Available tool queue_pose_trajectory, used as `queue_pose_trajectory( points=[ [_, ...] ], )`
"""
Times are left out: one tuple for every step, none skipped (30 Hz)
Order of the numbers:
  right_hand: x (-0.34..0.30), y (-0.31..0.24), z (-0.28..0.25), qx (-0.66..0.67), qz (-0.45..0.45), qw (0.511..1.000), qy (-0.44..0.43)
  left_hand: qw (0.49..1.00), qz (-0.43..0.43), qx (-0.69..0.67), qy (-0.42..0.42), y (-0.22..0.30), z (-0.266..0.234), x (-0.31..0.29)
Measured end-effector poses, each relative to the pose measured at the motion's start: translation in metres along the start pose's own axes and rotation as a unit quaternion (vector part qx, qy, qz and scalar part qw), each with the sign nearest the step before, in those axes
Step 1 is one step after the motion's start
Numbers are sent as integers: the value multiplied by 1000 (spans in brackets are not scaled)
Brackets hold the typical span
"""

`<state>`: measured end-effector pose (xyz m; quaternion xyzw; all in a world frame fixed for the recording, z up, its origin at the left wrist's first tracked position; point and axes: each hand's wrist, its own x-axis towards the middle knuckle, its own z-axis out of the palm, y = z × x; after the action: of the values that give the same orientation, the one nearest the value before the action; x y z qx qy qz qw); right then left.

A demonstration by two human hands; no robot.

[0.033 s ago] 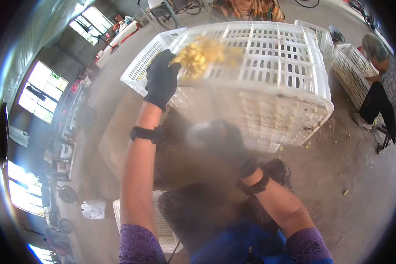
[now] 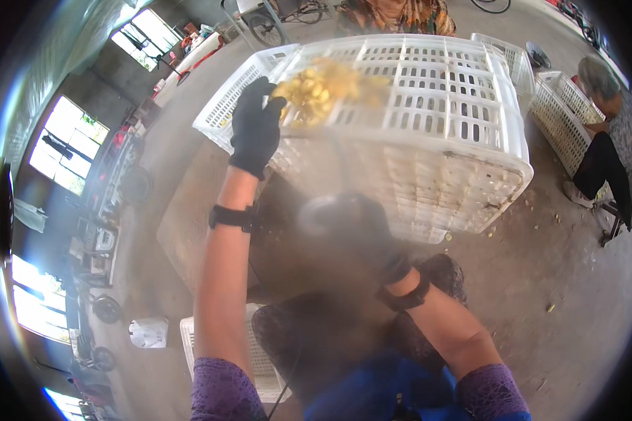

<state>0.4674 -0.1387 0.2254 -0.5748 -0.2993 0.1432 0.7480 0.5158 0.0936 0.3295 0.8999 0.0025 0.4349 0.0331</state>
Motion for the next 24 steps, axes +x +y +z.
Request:
queue_pose_trajectory(
  points=[
    [0, 0, -1, -87, -102, 991, -26, 998, 46, 2, 46, 3, -6, -7],
    [-1, 1, -2, -167, -122, 978, -21, 994, 92, 3, 61, 6, -17, -18],
    [1, 3, -5, -258, -184, 948, -26, 987, 132, -5, 90, 10, -32, -32],
    [1, 5, -6, -261, -190, 946, -16, 933, -111, -334, 71, 24, -42, -58],
    [3, 7, -9, -265, -197, 944, -5, 710, -342, -613, 61, 43, -51, -88],
    [1, 10, -9, -182, -139, 973, 21, 762, -341, -549, 46, 56, -60, -114],
    [0, 12, -9, -119, -119, 985, 29, 807, -342, -480, 27, 71, -69, -143],
    [-1, 14, -10, -4, -30, 999, 38, 846, -340, -410, 5, 84, -76, -170],
    [-2, 15, -10, 50, 16, 998, 31, 879, -335, -339, -22, 95, -83, -194],
    [-4, 15, -9, 105, 62, 992, 28, 906, -324, -269, -55, 103, -90, -213],
    [-4, 15, -9, 117, 102, 988, 23, 930, -284, -218, -83, 104, -93, -225],
    [-6, 15, -5, 59, 96, 992, 55, 950, -243, -166, -106, 106, -98, -235],
    [-8, 15, -2, 44, 88, 994, 35, 967, -182, -131, -122, 105, -101, -240],
    [-10, 15, 1, 82, 126, 988, 28, 979, -118, -95, -136, 104, -103, -243],
    [-12, 15, 4, 128, 152, 980, 17, 977, -125, -139, -107, 104, -103, -243],
    [-14, 17, 9, 60, 140, 988, 22, 971, -130, -183, -78, 104, -103, -243],
    [-16, 20, 13, 61, 105, 993, 12, 965, -151, -204, -72, 106, -102, -243],
    [-19, 24, 18, 101, 130, 986, 31, 957, -172, -224, -65, 108, -101, -243],
    [-22, 28, 21, 158, 141, 977, 21, 950, -208, -219, -84, 111, -102, -246],
    [-23, 33, 24, 129, 142, 981, 16, 923, -257, -273, -84, 114, -102, -247],
    [-24, 37, 25, 41, 98, 994, -7, 853, -331, -396, -76, 116, -103, -249],
    [-24, 44, 30, -40, 23, 998, -29, 723, -405, -558, -45, 117, -104, -250],
    [-24, 48, 30, -110, -8, 992, -55, 691, -413, -590, -66, 114, -106, -251],
    [-24, 51, 31, -179, -42, 980, -76, 717, -394, -565, -106, 113, -108, -250]
  ],
)
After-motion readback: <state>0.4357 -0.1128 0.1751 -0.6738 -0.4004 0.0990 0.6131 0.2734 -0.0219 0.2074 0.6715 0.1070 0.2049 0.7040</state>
